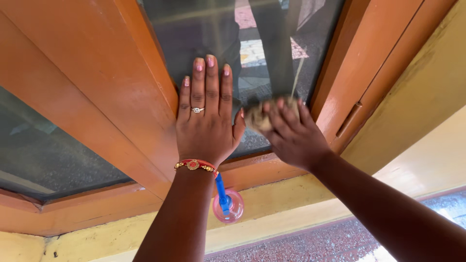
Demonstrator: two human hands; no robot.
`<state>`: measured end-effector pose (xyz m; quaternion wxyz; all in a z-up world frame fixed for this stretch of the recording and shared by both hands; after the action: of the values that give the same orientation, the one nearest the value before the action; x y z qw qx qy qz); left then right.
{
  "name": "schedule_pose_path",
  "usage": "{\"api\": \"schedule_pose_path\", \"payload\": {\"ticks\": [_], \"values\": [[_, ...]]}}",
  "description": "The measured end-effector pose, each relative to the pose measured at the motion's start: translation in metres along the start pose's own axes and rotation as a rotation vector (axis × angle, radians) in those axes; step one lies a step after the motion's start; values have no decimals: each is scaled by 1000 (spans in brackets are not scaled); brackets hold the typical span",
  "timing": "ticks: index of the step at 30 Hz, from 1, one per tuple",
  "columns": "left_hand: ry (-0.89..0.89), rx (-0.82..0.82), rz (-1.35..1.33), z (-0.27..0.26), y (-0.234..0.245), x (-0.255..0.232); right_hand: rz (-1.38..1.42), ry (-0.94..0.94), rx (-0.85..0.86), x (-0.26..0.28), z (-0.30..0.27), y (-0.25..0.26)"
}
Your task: The person wipes the glass panels of a wooden door using a cloth and a spray bottle, applying cleaner and rubbing in circular motions.
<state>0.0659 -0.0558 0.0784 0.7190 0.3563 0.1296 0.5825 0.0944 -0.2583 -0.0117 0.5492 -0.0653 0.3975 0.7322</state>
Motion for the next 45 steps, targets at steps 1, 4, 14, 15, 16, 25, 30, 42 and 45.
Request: {"api": "schedule_pose_path", "payload": {"ticks": [1, 4, 14, 15, 16, 25, 30, 42, 45], "values": [[-1, 13, 14, -1, -3, 1, -48, 93, -10, 0, -11, 0], [-21, 26, 58, -2, -7, 4, -82, 142, -14, -19, -10, 7], [-51, 13, 46, -3, -25, 5, 232, -553, -80, -93, 102, 48], [-51, 8, 53, -3, -26, 5, 237, -515, -157, -78, 98, 42], [-49, 11, 75, -2, -26, 6, 236, -458, -160, -64, 91, 34], [-84, -36, 123, -5, -32, 11, 2, -381, -27, -92, 95, 56], [-113, -100, 111, -4, -36, 13, 312, -698, -248, -90, 196, 84], [-91, -85, 109, -5, -35, 10, 234, -575, 10, -129, 167, 102], [-76, -89, 114, -3, -32, 9, -47, -417, -119, -101, 112, 69]]}}
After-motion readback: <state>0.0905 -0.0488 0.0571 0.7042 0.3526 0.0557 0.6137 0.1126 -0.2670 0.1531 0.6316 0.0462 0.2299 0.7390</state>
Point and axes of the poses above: each hand's wrist, its own z-axis towards the middle knuckle, its own y-axis out of the back of the hand, x = y × z, the point moved 3 cm from there along z, towards the middle knuckle, and after that the axes turned 2 degrees about -y, right-handed, at the moved point
